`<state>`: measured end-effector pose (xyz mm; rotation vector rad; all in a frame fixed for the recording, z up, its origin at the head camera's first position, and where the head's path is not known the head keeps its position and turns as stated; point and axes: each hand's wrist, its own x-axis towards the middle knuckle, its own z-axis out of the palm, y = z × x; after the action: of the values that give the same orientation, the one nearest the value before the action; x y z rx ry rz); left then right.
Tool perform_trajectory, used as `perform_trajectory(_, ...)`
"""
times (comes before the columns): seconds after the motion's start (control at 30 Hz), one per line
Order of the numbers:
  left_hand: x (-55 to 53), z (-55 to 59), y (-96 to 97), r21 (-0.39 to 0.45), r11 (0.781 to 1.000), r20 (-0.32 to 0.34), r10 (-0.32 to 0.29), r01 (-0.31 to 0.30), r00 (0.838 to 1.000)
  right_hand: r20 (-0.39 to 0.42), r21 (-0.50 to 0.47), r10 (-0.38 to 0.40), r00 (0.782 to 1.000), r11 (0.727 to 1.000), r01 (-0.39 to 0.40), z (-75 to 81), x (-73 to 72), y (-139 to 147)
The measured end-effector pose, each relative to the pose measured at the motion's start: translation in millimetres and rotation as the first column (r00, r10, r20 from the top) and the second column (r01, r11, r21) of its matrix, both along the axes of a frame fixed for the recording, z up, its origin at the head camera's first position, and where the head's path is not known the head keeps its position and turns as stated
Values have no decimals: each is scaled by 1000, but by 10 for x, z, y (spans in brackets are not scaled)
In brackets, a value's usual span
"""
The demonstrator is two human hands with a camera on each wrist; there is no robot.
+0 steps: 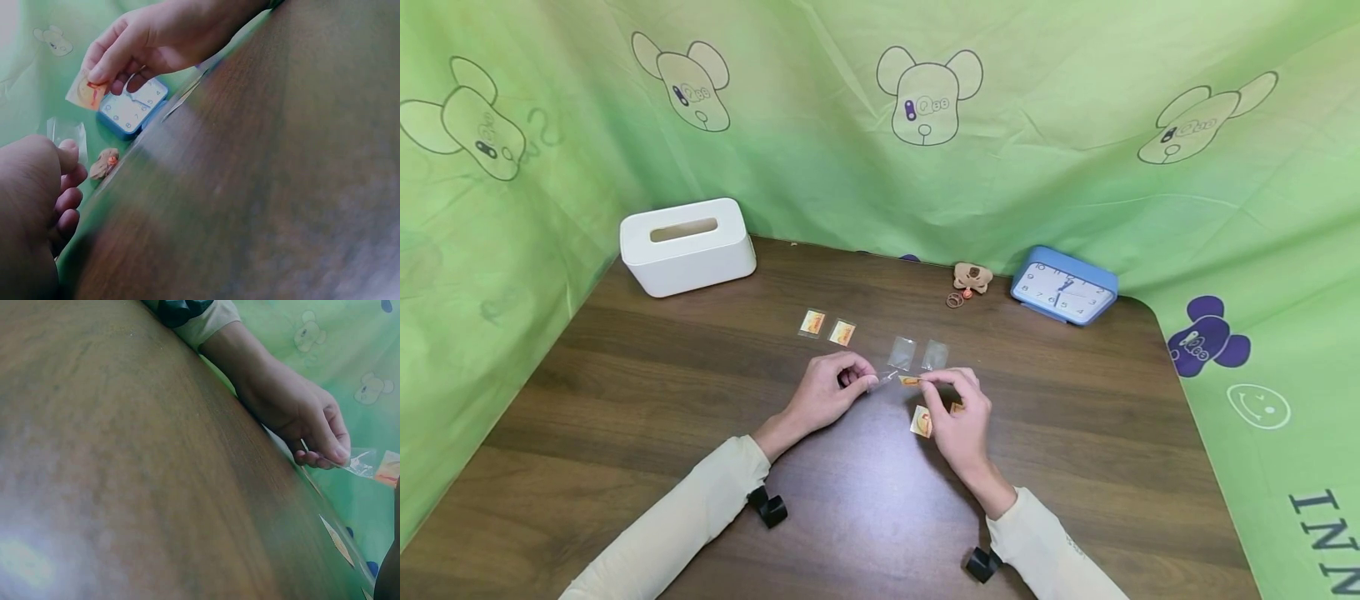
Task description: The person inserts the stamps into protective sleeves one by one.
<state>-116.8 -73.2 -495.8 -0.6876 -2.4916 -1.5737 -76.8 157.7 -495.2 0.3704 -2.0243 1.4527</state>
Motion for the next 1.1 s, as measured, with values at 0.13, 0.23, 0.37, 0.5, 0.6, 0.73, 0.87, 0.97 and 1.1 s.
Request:
perform_trajectory(0.13, 6, 8, 4, -19, 999, 6, -42, 42, 999, -19, -34, -15, 1000, 999, 14, 10, -1, -2)
perform_trajectory(0.23, 10, 16, 3, -29, 997, 7, -68, 68, 998, -32, -34, -14, 999, 999, 13, 12, -2, 1)
perform_trajectory(0.37, 11, 20, 0, -47, 995, -7, -94, 93, 996, -44, -26, 11, 999, 1000, -13, 11, -4, 11)
perform_trajectory(0.5, 12, 20, 3, -60, 991, -12, -118, 117, 993, -26, -10, 48, 999, 999, -49, 15, -1, 21)
perform_trajectory(0.6, 14, 19, 7, -60, 990, -8, -127, 126, 992, -10, 18, 73, 997, 997, -72, 6, 0, 27)
perform_trajectory(0.73, 15, 7, 5, -52, 991, -12, -123, 123, 992, -5, 41, 82, 997, 996, -82, -12, -6, 31)
perform_trajectory(0.87, 18, 10, 6, -55, 991, -13, -120, 119, 993, 3, 38, 75, 997, 996, -75, -16, -6, 30)
perform_trajectory(0.97, 15, 6, 6, -60, 991, -16, -120, 119, 993, 8, 40, 65, 998, 997, -65, -13, -1, 22)
perform_trajectory(1.1, 9, -5, 4, -66, 990, -23, -124, 122, 992, 8, 52, 49, 999, 997, -49, 6, 8, -3)
